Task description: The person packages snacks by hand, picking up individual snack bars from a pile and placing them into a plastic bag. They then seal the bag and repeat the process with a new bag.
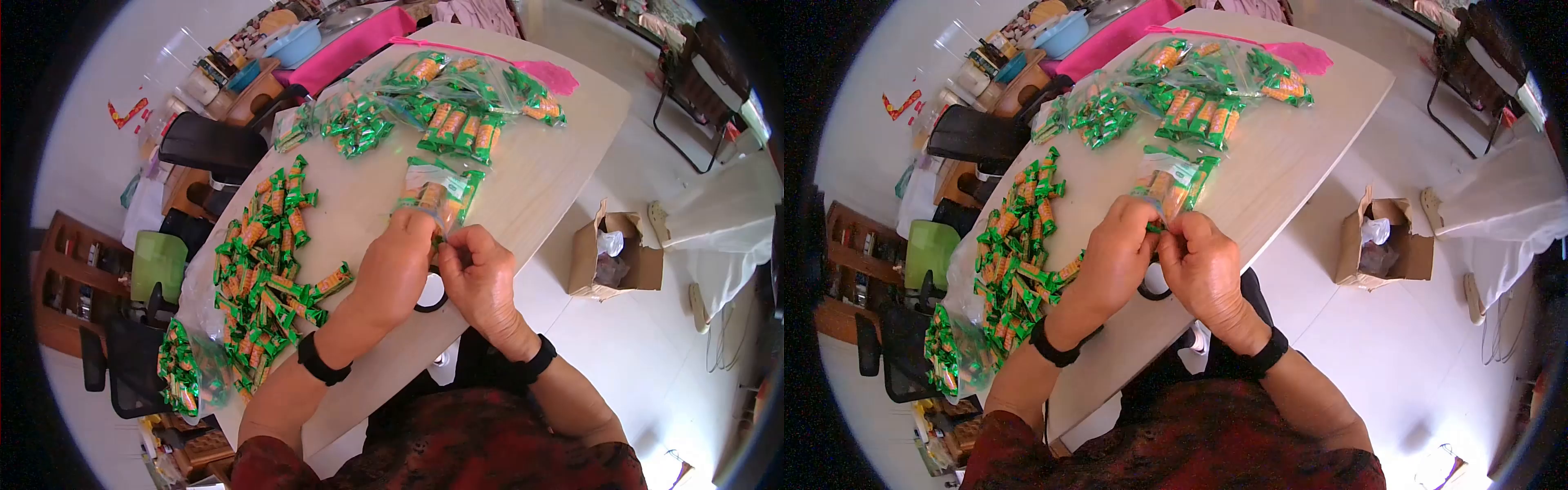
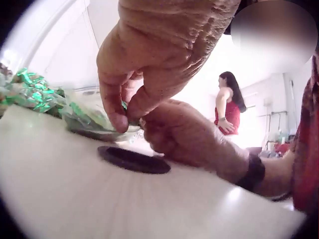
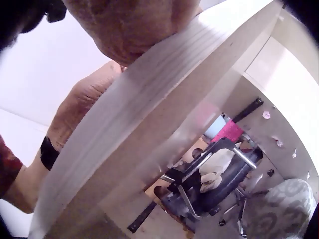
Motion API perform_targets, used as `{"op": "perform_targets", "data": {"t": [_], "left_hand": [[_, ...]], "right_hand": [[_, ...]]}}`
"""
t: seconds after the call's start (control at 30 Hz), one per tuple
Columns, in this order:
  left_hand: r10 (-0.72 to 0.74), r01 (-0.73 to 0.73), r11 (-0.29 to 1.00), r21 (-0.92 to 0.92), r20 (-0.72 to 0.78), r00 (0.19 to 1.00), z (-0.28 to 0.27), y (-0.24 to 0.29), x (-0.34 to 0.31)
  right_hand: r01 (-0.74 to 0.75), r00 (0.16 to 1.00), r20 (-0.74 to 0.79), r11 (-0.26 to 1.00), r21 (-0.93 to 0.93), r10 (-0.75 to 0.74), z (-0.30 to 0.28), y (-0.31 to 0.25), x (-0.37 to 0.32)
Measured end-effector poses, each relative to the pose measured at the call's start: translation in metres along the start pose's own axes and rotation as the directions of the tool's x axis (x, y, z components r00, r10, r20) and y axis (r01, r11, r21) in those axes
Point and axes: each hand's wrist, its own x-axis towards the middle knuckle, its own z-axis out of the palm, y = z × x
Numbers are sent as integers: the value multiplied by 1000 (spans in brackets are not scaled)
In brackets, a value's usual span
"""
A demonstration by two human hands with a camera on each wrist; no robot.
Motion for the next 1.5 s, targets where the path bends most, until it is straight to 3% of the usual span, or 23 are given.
{"op": "perform_targets", "data": {"t": [0.03, 0.1, 0.2, 0.33, 0.4, 0.53, 0.63, 0.7, 0.73, 0.8, 0.93, 1.0, 1.1, 1.2, 1.5], "left_hand": [[-3, 3, 1000, 1, -2, 1000, 1, 1, 2], [-36, 27, 970, 242, 33, 999, 0, 5, 8], [-102, 84, 924, 372, 28, 994, 0, 7, 22], [-96, 83, 904, 419, 10, 995, 3, -2, 31], [-137, 140, 936, 322, -32, 990, -1, -6, 26], [-198, 184, 924, 335, 8, 980, -52, -18, -9], [-189, 125, 909, 397, 127, 974, -79, -39, -44], [-345, 185, 869, 458, 295, 891, -78, -56, -67], [-343, 185, 872, 454, 294, 892, -75, -63, -73], [-199, 85, 886, 457, 207, 958, -68, -73, -81], [-214, 133, 897, 421, 152, 965, -60, -54, -74], [-178, 160, 977, 139, 129, 976, -63, -26, -68], [-56, 54, 996, 65, 30, 998, -50, -5, -55], [-56, 58, 994, 92, -19, 998, -37, 4, -40], [-23, 21, 999, -48, -52, 998, -17, 11, -17]], "right_hand": [[1, 1000, 4, 1000, 1, -1, -1, -1, 0], [-11, 1000, 27, 1000, 4, 10, -2, -2, 0], [16, 999, 33, 1000, -26, -15, -2, 0, 0], [50, 998, 28, 998, -48, -48, -3, -1, 1], [39, 999, 28, 998, -46, -38, -3, -1, 1], [-31, 998, 45, 999, -25, 32, -2, -3, 0], [-41, 999, 21, 998, -41, 42, -2, -3, 1], [-48, 999, 9, 998, -44, 48, -1, -3, 0], [-46, 999, 9, 998, -49, 46, 0, -3, 0], [5, 1000, -18, 997, -80, -6, 0, -4, -2], [3, 999, -32, 997, -71, -5, 1, -6, 0], [-8, 1000, -22, 997, -74, 7, 0, -6, -1], [26, 998, -54, 994, -110, -32, 1, -6, -1], [-41, 998, -44, 995, -87, 37, 0, -10, -1], [17, 995, -94, 1000, -9, -17, 3, 0, -2]]}}
